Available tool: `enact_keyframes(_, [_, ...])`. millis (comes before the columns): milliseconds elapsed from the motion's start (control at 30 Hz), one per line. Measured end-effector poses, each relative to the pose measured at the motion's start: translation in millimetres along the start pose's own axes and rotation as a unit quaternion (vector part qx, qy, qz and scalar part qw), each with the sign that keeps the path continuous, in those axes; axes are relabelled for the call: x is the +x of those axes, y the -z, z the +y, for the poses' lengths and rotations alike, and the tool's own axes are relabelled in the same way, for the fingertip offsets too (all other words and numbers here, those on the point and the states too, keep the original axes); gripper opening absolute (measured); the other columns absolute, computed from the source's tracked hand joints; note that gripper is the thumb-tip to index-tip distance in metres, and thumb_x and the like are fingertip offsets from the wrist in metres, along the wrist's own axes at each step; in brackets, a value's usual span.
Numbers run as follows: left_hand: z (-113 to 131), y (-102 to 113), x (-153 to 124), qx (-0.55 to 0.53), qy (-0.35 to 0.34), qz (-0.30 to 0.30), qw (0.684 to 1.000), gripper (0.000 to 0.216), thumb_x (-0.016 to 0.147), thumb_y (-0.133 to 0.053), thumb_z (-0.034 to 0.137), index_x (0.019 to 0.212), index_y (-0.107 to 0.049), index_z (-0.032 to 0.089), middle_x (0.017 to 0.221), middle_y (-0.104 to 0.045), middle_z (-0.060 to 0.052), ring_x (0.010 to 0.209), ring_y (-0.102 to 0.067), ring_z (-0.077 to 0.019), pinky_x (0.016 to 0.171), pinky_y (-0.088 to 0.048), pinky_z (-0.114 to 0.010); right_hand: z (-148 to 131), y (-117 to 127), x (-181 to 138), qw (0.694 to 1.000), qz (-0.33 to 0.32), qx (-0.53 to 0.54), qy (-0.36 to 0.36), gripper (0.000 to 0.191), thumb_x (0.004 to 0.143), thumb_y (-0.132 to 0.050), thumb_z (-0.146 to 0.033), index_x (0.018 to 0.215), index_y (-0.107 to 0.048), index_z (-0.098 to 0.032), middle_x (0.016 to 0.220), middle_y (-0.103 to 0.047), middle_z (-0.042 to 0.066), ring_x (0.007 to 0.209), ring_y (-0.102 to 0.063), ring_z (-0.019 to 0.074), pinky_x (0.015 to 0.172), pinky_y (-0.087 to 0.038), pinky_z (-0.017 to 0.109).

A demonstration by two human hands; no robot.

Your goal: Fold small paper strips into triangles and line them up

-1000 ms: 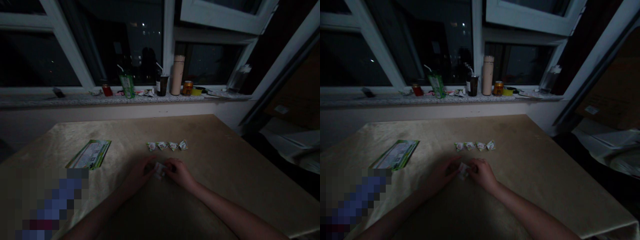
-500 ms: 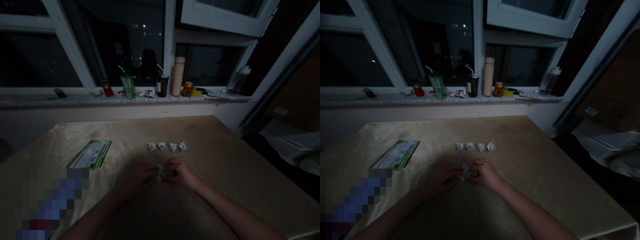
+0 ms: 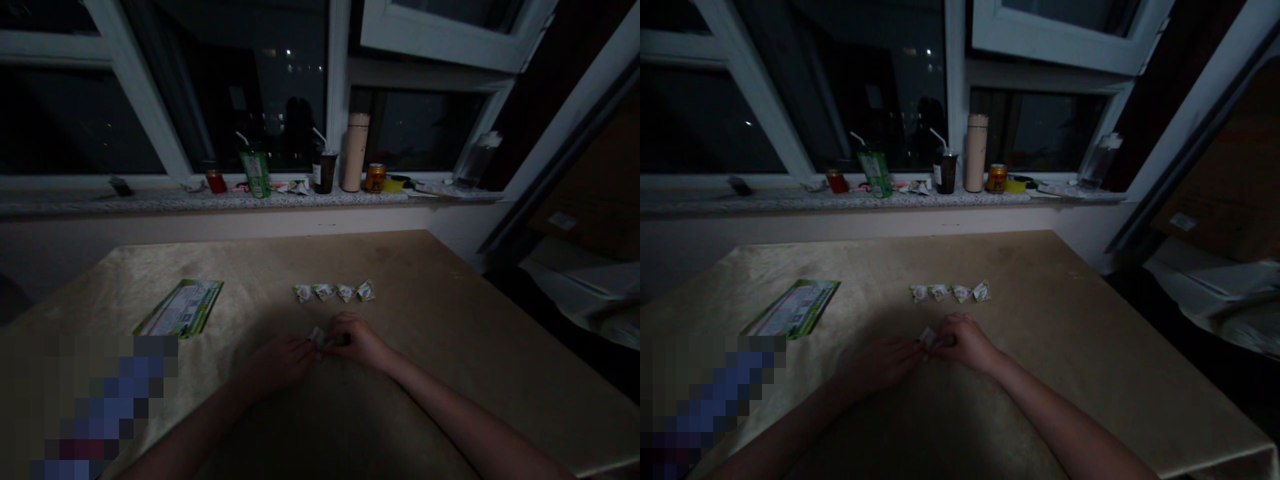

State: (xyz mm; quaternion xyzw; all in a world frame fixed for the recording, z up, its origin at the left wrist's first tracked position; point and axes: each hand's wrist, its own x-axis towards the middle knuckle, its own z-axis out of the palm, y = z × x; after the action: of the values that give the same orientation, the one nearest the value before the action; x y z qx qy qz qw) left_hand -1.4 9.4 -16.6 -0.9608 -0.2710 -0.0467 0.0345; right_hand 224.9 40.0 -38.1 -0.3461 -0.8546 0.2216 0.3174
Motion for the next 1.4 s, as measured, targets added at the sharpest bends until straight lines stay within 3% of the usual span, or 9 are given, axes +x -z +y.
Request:
enact_keyframes(133, [5, 2, 0, 0.041, 0.0, -0.04, 0.998, 0.036, 0.094, -0.035, 0.008, 0.123, -0.054, 0.019, 0.117, -0.065, -0.011, 0.096, -0.065, -0.0238, 0.077, -0.051, -0.035, 2, 1, 1, 0.998, 0.008, 0.056, -0.005, 0.013, 0.075, -0.073, -0.032, 0.08, -0.072, -0.02, 0.081, -0.065, 0.003, 0.079, -0.06, 0.0155, 0.071, -0.047, 0.026])
enact_keyframes(267, [5, 2, -2, 0.024, 0.013, -0.038, 0.999, 0.039, 0.093, -0.036, 0.008, 0.125, -0.051, 0.023, 0.117, -0.065, -0.009, 0.096, -0.065, -0.0248, 0.075, -0.051, -0.035, 0, 3, 2, 0.996, 0.006, 0.093, -0.013, 0.008, 0.076, -0.071, -0.027, 0.079, -0.073, -0.019, 0.08, -0.065, 0.003, 0.077, -0.061, 0.0145, 0.071, -0.048, 0.026])
enact_keyframes(433, [-2, -5, -1, -0.077, 0.14, -0.002, 0.987, 0.029, 0.091, -0.043, 0.019, 0.115, -0.059, 0.025, 0.097, -0.071, -0.004, 0.082, -0.067, -0.0227, 0.072, -0.051, -0.033, -2, 3, 1, 0.997, 0.007, 0.07, 0.008, 0.015, 0.069, -0.077, -0.027, 0.081, -0.072, -0.02, 0.083, -0.067, 0.003, 0.08, -0.062, 0.0162, 0.076, -0.046, 0.028])
enact_keyframes(533, [-3, -6, 2, -0.088, 0.177, 0.026, 0.98, 0.026, 0.093, -0.043, 0.023, 0.112, -0.06, 0.023, 0.094, -0.07, -0.004, 0.082, -0.066, -0.0213, 0.076, -0.05, -0.033, 0, 0, 1, 0.998, 0.018, 0.065, -0.002, 0.009, 0.07, -0.076, -0.022, 0.074, -0.069, -0.018, 0.078, -0.067, 0.002, 0.075, -0.061, 0.015, 0.07, -0.045, 0.026])
enact_keyframes(633, [-3, -3, 3, -0.138, 0.183, 0.067, 0.971, 0.024, 0.093, -0.046, 0.024, 0.112, -0.06, 0.023, 0.105, -0.068, -0.003, 0.093, -0.063, -0.0201, 0.085, -0.048, -0.033, 1, -2, 1, 0.998, 0.03, 0.041, -0.033, 0.012, 0.068, -0.076, -0.018, 0.065, -0.065, -0.017, 0.07, -0.064, 0.0, 0.069, -0.058, 0.0138, 0.066, -0.041, 0.026])
enact_keyframes(800, [-4, -1, 5, -0.213, 0.198, 0.115, 0.95, 0.02, 0.092, -0.048, 0.024, 0.1, -0.066, 0.022, 0.139, -0.044, -0.004, 0.115, -0.053, -0.0211, 0.096, -0.043, -0.034, -1, -1, 2, 0.993, 0.038, -0.023, -0.105, 0.018, 0.063, -0.082, -0.031, 0.065, -0.068, -0.02, 0.079, -0.064, 0.0, 0.086, -0.056, 0.0179, 0.081, -0.032, 0.033])
enact_keyframes(1067, [-11, -9, 12, -0.148, 0.259, 0.093, 0.95, 0.017, 0.09, -0.053, 0.027, 0.093, -0.07, 0.027, 0.119, -0.055, -0.003, 0.113, -0.045, -0.0261, 0.096, -0.033, -0.046, -4, 2, 4, 0.987, 0.045, -0.051, -0.149, 0.022, 0.064, -0.081, -0.038, 0.071, -0.069, -0.022, 0.091, -0.059, 0.0, 0.098, -0.049, 0.0201, 0.088, -0.025, 0.036])
enact_keyframes(1267, [-7, -4, 14, -0.145, 0.281, 0.083, 0.945, 0.021, 0.092, -0.049, 0.029, 0.093, -0.07, 0.026, 0.109, -0.057, -0.003, 0.107, -0.047, -0.0245, 0.094, -0.031, -0.045, -6, 3, 5, 0.986, 0.039, -0.035, -0.156, 0.017, 0.07, -0.077, -0.037, 0.068, -0.068, -0.023, 0.089, -0.062, -0.001, 0.097, -0.05, 0.0198, 0.089, -0.024, 0.036])
enact_keyframes(1400, [1, -1, 18, -0.146, 0.309, 0.079, 0.937, 0.027, 0.091, -0.051, 0.042, 0.09, -0.071, 0.025, 0.107, -0.058, -0.004, 0.104, -0.048, -0.0262, 0.092, -0.031, -0.045, -9, 5, 8, 0.98, 0.044, -0.014, -0.194, 0.015, 0.071, -0.076, -0.032, 0.063, -0.069, -0.021, 0.083, -0.066, 0.0, 0.096, -0.053, 0.0206, 0.091, -0.022, 0.038])
